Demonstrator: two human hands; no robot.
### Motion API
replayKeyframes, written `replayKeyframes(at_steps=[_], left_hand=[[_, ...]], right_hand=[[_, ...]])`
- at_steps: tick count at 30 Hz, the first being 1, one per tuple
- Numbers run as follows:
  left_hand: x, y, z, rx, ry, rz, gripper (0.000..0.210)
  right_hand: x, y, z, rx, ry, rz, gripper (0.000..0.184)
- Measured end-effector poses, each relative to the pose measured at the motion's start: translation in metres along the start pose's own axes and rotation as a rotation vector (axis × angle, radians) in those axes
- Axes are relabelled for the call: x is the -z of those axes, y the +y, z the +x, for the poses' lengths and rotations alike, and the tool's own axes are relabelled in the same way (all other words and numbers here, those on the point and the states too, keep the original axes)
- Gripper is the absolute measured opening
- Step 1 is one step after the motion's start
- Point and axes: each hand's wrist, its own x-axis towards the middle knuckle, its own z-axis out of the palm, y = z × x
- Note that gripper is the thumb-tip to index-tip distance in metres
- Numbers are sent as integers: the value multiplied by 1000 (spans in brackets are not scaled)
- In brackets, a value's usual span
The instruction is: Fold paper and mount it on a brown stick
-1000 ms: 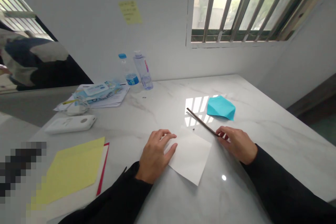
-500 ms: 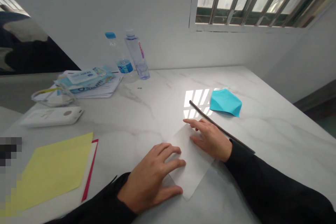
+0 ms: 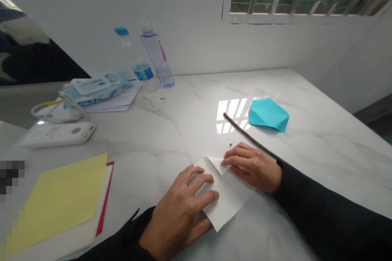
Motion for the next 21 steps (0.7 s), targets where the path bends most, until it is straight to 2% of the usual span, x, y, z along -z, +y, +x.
replayKeyframes(at_steps=[4, 9, 14, 17, 21], left_hand=[[4, 1, 2, -27, -17, -16, 30], [5, 2, 5, -67, -5, -3, 19], [2, 7, 7, -132, -12, -87, 8], [-1, 9, 9, -93, -14, -96, 5], [-8, 12, 12, -5, 75, -162, 13]], right_hand=[[3, -2, -3, 12, -27, -17, 29], [4, -3, -2, -24, -44, -22, 23], [7, 0, -1, -33, -59, 13, 19], [9, 2, 0, -29, -59, 38, 17], [10, 3, 0, -50, -57, 77, 19]])
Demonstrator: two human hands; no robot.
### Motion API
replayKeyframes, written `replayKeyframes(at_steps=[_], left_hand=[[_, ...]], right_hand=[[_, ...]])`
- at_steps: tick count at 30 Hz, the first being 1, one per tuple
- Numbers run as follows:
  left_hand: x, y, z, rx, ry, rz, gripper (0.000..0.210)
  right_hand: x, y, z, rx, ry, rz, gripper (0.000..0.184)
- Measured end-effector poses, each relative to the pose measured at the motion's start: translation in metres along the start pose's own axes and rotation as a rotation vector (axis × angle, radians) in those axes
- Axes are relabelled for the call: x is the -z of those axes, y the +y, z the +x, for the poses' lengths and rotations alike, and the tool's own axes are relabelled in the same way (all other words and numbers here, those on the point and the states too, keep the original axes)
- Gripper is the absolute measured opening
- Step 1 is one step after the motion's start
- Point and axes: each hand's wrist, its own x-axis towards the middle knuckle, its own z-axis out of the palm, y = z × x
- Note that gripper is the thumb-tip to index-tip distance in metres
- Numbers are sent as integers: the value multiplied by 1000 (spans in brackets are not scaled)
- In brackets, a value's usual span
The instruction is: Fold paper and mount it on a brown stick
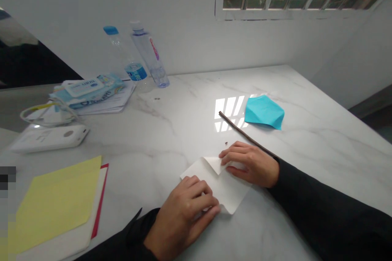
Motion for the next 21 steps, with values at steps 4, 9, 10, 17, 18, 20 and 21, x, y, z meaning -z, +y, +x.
replayKeyframes(at_steps=[4, 9, 10, 17, 18, 20, 21], left_hand=[[-6, 2, 2, 93, 93, -32, 15], [-13, 2, 8, 139, 136, 72, 15], [-14, 1, 9, 136, 145, 94, 14], [-17, -1, 10, 136, 211, 208, 8], [-17, -2, 10, 143, 206, 209, 8], [-17, -2, 10, 161, 196, 209, 7], [-18, -3, 10, 169, 191, 209, 7]], right_hand=[[2, -2, 0, -11, -17, 13, 19], [3, -5, 0, 0, -40, 1, 19], [3, -6, 0, 3, -45, -5, 19], [4, -11, 0, 6, -73, -42, 16], [4, -11, 0, 4, -74, -42, 15], [3, -13, 0, -4, -72, -45, 18], [2, -14, -1, -13, -66, -51, 19]])
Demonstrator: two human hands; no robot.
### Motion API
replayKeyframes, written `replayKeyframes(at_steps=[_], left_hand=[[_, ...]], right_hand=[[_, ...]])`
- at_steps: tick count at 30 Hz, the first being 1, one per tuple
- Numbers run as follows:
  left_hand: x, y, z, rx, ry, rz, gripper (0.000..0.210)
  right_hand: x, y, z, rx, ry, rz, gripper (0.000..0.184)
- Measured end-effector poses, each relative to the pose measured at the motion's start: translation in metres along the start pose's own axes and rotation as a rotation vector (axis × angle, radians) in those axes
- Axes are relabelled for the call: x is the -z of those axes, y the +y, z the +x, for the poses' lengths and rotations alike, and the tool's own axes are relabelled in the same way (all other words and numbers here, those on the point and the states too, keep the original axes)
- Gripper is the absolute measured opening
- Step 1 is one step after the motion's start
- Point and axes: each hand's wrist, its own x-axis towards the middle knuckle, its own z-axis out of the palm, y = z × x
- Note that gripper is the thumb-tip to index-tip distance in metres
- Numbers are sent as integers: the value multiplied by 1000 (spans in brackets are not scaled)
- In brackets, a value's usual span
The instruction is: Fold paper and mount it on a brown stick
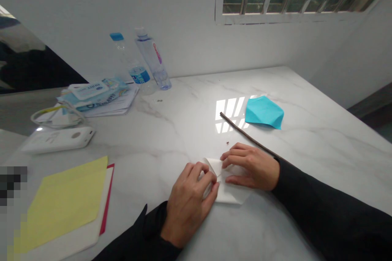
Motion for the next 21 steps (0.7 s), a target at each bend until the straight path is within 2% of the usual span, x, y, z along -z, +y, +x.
replayKeyframes(at_steps=[3, 8, 15, 18, 21], left_hand=[[-1, 0, 0, 31, 14, -13, 8], [-3, -2, -1, 68, 45, -44, 43], [0, -4, 0, 34, 18, -42, 31], [0, -3, 1, 30, 29, -48, 31], [0, -3, 1, 36, 29, -61, 31]], right_hand=[[-3, -4, -1, -37, 17, -31, 24], [-6, -6, -2, -58, 3, -65, 22], [-7, -5, -2, -40, 56, -70, 18], [-9, -7, -3, -36, 96, -72, 25], [-10, -7, -4, -21, 81, -84, 35]])
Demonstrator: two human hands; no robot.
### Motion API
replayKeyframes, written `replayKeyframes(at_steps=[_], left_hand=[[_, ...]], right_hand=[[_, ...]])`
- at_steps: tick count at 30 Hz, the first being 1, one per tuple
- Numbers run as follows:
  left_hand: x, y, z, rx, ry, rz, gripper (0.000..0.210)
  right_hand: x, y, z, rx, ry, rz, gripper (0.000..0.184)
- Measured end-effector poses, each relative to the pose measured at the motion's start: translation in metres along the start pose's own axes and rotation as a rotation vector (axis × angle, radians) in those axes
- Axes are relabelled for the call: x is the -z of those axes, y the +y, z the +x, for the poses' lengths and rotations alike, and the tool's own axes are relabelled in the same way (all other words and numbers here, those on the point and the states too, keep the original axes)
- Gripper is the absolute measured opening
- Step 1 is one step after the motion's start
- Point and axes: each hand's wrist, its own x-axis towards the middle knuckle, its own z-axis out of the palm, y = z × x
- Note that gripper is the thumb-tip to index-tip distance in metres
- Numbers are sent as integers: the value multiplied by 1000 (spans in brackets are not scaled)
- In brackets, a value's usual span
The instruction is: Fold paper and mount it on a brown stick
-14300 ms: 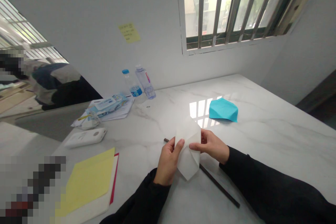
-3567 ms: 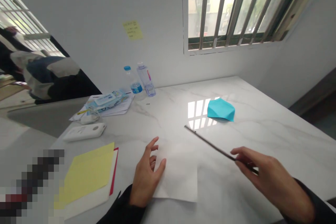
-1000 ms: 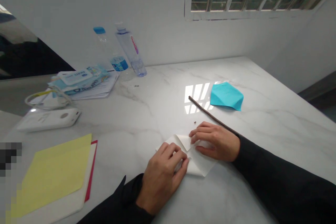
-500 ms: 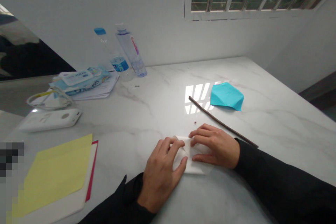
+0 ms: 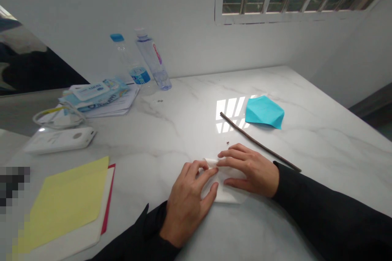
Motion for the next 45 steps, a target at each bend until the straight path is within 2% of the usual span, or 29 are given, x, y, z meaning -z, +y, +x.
replayKeyframes(at_steps=[5, 13, 21, 28, 34, 41, 45], left_hand=[[2, -1, -1, 12, -8, -43, 28], [5, -7, -3, 4, -27, -100, 28], [3, -9, -3, 15, -32, -129, 35], [6, -8, -3, 5, -56, -135, 33], [6, -8, -3, 2, -63, -145, 31], [7, -9, -4, 16, -78, -156, 34], [8, -8, -4, 31, -80, -174, 31]], right_hand=[[-2, 6, 1, 47, -27, 17, 26], [3, 10, 4, 73, -20, 96, 25], [3, 11, 2, 96, -51, 65, 25], [2, 16, -1, 77, -79, 35, 26], [10, 1, -1, 116, -23, 8, 22], [12, -16, -5, 150, -134, -34, 22], [11, -20, -5, 131, -151, -45, 22]])
